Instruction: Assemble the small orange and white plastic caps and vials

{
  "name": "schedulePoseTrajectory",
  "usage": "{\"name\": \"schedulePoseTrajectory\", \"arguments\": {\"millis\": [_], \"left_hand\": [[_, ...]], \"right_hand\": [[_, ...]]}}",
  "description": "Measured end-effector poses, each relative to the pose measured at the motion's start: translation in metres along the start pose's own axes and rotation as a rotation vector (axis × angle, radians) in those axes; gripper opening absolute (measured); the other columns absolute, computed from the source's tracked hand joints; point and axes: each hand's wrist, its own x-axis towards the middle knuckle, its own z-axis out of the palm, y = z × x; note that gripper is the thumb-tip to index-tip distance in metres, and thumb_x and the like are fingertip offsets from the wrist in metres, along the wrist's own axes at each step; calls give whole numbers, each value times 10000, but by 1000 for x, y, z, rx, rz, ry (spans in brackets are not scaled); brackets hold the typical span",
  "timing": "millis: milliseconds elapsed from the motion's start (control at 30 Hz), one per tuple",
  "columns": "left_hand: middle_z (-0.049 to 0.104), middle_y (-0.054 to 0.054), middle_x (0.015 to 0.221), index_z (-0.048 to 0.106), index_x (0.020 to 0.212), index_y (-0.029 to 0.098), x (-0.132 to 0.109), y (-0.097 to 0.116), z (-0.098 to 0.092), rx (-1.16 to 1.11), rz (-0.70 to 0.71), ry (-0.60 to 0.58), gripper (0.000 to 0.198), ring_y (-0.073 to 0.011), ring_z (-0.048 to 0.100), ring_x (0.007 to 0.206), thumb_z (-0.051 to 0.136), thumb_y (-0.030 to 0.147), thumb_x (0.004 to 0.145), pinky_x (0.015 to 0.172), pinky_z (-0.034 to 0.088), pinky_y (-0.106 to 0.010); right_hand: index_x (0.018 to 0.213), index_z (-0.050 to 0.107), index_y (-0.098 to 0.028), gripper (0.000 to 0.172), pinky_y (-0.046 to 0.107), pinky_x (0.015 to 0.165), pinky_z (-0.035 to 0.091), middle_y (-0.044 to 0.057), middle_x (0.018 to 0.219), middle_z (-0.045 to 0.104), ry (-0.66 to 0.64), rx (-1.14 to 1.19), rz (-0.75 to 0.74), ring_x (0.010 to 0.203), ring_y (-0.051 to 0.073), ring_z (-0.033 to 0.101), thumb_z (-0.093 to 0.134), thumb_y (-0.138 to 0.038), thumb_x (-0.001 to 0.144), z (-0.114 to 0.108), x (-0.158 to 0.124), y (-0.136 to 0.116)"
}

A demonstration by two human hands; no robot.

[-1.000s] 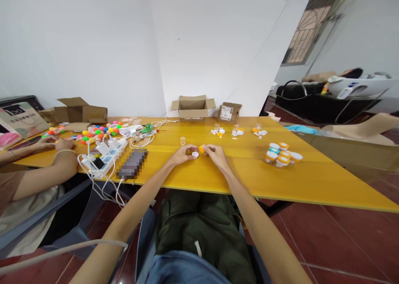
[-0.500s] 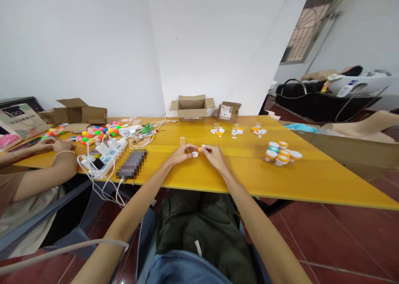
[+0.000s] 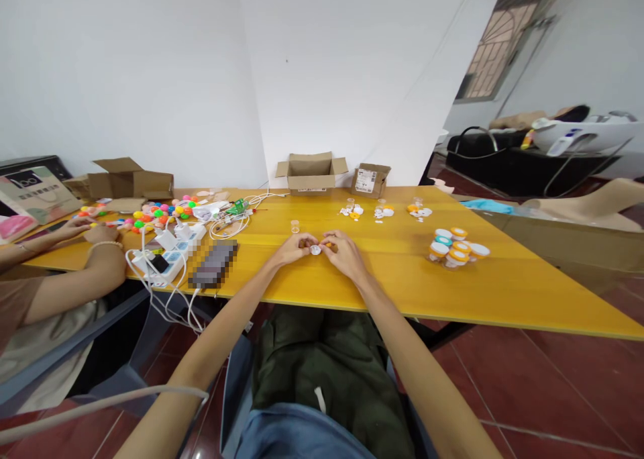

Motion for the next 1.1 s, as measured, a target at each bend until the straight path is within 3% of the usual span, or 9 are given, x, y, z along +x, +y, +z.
{"name": "schedulePoseTrajectory", "arguments": {"millis": [367,700,1100], "left_hand": [[615,25,682,714,729,163,-1,2,1,-24,7,-12,31,-107,545,638,685,156,735,685,459,-243],[658,13,722,696,693,154,0,1,1,-57,-55,-34,69,-106,601,680,651,105,714,730,491,-235],[702,2,705,683,691,148,-1,-4,-4,-66,-88,-56,70,-120,659,718,672,93,734,775,524,-243]], "right_hand": [[748,752,-252,172,315,834,516,44,1003,711,-138,86,-52,918,196,676,644,-127,798,-1,0,3],[769,751,-263,148,331,851,516,41,1018,703,-141,92,-114,940,198,665,658,-157,815,1,-1,7],[783,757,-255,146,325,843,512,43,1052,705,-141,64,-83,943,191,668,675,-138,811,3,-2,4]]}}
